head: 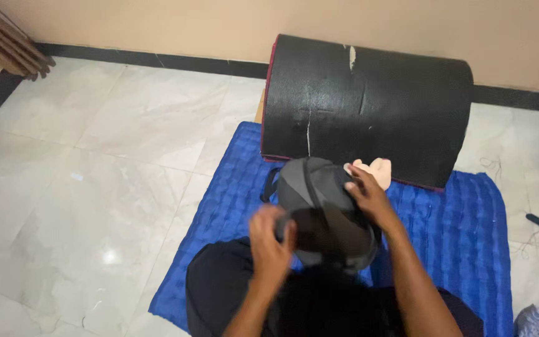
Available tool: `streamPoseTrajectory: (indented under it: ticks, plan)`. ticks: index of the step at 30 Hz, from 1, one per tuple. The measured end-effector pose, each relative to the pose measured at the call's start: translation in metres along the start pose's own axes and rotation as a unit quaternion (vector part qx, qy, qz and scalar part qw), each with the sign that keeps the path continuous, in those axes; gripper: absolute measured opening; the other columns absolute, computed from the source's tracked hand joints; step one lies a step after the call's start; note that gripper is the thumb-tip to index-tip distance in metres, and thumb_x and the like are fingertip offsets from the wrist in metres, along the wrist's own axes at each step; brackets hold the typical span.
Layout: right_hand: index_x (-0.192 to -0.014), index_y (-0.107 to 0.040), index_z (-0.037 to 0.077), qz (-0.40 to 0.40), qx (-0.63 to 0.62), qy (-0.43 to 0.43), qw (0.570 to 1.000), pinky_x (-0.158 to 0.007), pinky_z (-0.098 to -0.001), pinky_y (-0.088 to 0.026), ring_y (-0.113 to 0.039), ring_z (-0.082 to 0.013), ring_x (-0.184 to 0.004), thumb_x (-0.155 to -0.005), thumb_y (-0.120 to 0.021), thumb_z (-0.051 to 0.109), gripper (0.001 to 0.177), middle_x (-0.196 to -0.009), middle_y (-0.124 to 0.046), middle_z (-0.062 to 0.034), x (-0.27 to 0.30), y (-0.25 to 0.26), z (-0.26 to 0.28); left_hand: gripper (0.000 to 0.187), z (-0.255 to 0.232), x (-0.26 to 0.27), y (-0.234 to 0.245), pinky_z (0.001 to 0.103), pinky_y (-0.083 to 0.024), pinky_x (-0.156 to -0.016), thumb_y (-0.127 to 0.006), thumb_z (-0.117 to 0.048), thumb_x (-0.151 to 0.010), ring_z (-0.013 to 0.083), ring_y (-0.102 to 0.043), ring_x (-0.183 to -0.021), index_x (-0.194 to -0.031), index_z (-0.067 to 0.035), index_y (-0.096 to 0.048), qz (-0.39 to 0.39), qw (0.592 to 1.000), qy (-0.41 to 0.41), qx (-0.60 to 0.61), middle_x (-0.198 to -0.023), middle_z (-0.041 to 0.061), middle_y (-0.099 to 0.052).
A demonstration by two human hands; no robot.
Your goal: The person sits on a floor mat, unzips a gray backpack, and removes items one at a time including a tissue box, a charger with cable, a comb, bottles, a watch, and clothing, placing them on the mat. The person then unfolds and folds a black t-shirt on the mat.
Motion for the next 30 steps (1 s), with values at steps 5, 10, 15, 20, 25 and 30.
streamPoseTrajectory:
  ticks: [5,10,15,20,25,30]
  plan:
    - [-0.163,-0.049,0.010,0.054,-0.201,0.012,0.978,-0.070,-0.0372,-0.039,-0.049,-0.0227,-0.078,-0.087,-0.074,0.015,0.080,-0.147,-0.062,-0.0177,0.092,0.013,0.028,0.056,0.043,-0.028,-0.022,0.041,-0.052,-0.090,-0.075,-0.041,-0.088,0.0294,-0.068,-0.100,-0.127,-0.004,-0.060,0.207,0.946,0.233,0.092,-0.113,0.017,-0.073]
    - [-0.132,-0.061,0.003,-0.068,-0.026,-0.025,0.997,-0.094,-0.0378,-0.052,-0.067,-0.0251,-0.112,-0.084,-0.077,0.023,0.055,-0.123,-0.070,-0.0155,0.129,-0.014,0.037,0.054,0.025,-0.012,-0.051,0.037,-0.056,-0.089,-0.074,-0.042,-0.090,0.0256,-0.070,-0.100,-0.117,0.003,-0.068,0.264,0.894,0.196,0.305,-0.107,0.014,-0.077]
    - [-0.124,-0.068,0.003,-0.102,-0.021,0.044,0.994,-0.097,-0.0366,-0.052,-0.068,-0.0277,-0.110,-0.094,-0.071,0.025,0.037,-0.118,-0.074,-0.0159,0.099,0.014,0.062,0.049,0.023,-0.042,-0.030,0.038,-0.051,-0.094,-0.072,-0.026,-0.100,0.0251,-0.065,-0.105,-0.130,0.011,-0.060,0.148,0.841,0.216,0.474,-0.119,0.019,-0.068]
    - [-0.135,-0.061,0.003,-0.232,0.117,0.125,0.957,-0.099,-0.0369,-0.052,-0.062,-0.0306,-0.120,-0.099,-0.064,0.032,0.046,-0.129,-0.063,-0.0193,0.111,0.040,0.083,0.044,-0.024,-0.051,-0.028,0.036,-0.051,-0.099,-0.063,-0.020,-0.100,0.0217,-0.065,-0.110,-0.135,0.006,-0.057,0.070,0.708,0.216,0.669,-0.124,0.016,-0.067]
    - [-0.125,-0.059,0.002,-0.323,0.087,0.031,0.942,-0.092,-0.0377,-0.053,-0.063,-0.0268,-0.108,-0.105,-0.061,0.034,0.038,-0.117,-0.062,-0.0163,0.165,0.042,0.009,0.045,-0.022,-0.049,-0.038,0.037,-0.051,-0.100,-0.060,-0.021,-0.102,0.0221,-0.065,-0.112,-0.138,0.005,-0.053,0.020,0.724,0.220,0.653,-0.125,0.015,-0.066]
    - [-0.113,-0.067,0.004,-0.235,0.025,-0.151,0.960,-0.083,-0.0358,-0.053,-0.066,-0.0215,-0.092,-0.108,-0.058,0.024,0.023,-0.100,-0.071,-0.0126,0.198,-0.007,-0.089,0.048,0.012,-0.020,-0.067,0.035,-0.052,-0.098,-0.060,-0.020,-0.099,0.0203,-0.065,-0.110,-0.140,0.003,-0.052,0.079,0.747,0.232,0.618,-0.125,0.012,-0.066]
Point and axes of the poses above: each hand's wrist, its own x-axis away from the middle knuckle, its own y-axis out of the back of the hand, z = x × y, the point moved 6 cm from there along -x, towards the middle knuckle
